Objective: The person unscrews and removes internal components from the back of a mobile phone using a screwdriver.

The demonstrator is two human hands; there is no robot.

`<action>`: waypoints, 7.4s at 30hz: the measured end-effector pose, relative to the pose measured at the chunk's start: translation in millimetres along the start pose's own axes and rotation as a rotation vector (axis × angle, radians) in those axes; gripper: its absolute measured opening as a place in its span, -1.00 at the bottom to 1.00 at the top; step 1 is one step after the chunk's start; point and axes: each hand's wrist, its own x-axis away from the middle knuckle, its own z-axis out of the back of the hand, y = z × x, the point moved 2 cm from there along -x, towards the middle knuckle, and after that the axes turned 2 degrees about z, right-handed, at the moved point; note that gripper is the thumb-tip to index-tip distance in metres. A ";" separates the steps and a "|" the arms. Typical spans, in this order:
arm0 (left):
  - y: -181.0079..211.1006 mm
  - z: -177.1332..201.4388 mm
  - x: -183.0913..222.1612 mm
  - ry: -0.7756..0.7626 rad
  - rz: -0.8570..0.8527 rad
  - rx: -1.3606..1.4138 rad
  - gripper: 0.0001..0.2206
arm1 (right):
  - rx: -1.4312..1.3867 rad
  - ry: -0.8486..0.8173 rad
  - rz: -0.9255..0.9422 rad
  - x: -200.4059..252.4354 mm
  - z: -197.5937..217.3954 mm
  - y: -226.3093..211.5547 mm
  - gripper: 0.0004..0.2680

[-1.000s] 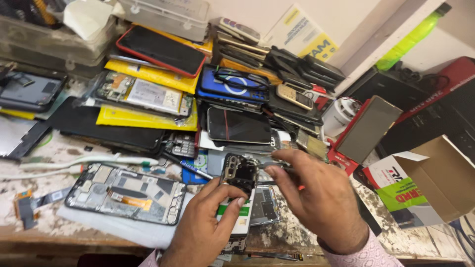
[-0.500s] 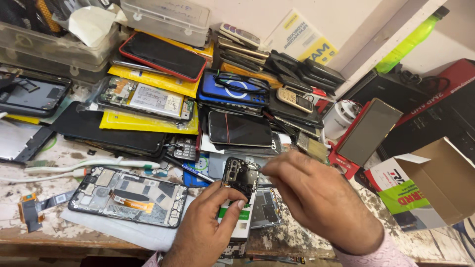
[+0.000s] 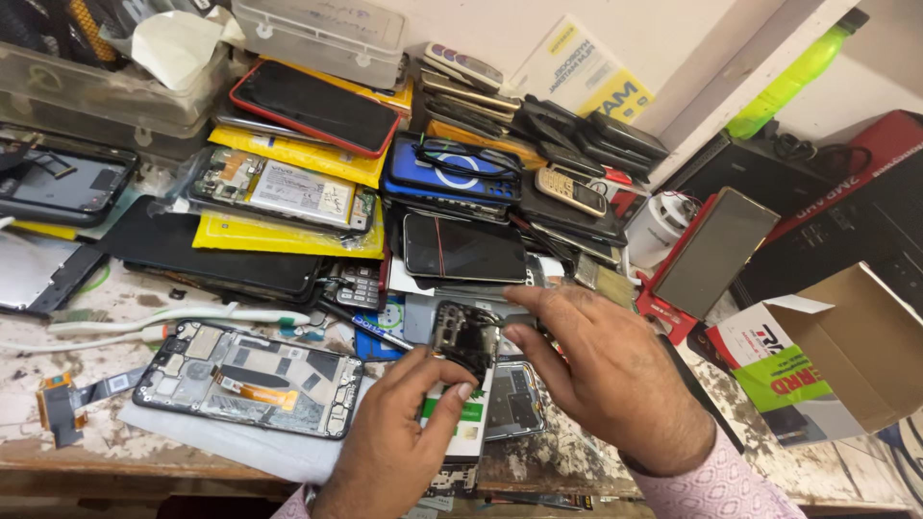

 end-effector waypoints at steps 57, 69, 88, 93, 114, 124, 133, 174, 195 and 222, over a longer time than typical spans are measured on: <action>-8.3 1.4 -1.7 0.051 0.058 0.161 -0.86 | -0.648 0.680 -0.326 97.1 -66.4 -18.2 -0.72; -9.5 1.8 -1.7 0.037 0.072 0.180 -0.86 | -0.701 0.654 -0.309 97.5 -69.8 -17.2 -0.71; -4.3 -0.1 -1.7 -0.032 0.100 0.067 -0.70 | -0.307 0.456 -0.066 41.1 -34.6 0.7 -0.72; -6.4 -0.6 0.5 -0.031 0.008 0.040 -0.71 | -0.330 0.424 -0.029 38.4 -37.8 0.5 -0.73; 7.6 4.4 7.5 0.095 -0.276 0.152 -0.49 | -0.166 -0.010 0.299 -6.0 17.3 -17.2 -0.78; -1.1 -0.1 6.2 0.031 -0.006 0.152 -0.43 | -0.027 -0.130 -0.007 -10.4 10.2 -13.1 -0.78; -0.5 0.2 7.3 0.081 -0.108 0.160 -0.45 | -0.111 -0.070 0.136 -14.7 11.7 -11.2 -0.80; 7.0 0.8 -0.8 -0.007 0.120 0.161 -0.43 | -0.173 0.140 -0.121 8.4 -10.0 -10.8 -0.87; -2.9 2.4 2.6 0.109 0.017 0.318 -0.49 | -0.328 0.383 -0.340 103.1 -39.9 -20.4 -0.83; -1.0 3.1 2.7 0.130 0.023 0.229 -0.43 | -0.225 0.247 -0.239 117.4 -53.1 -27.8 -0.83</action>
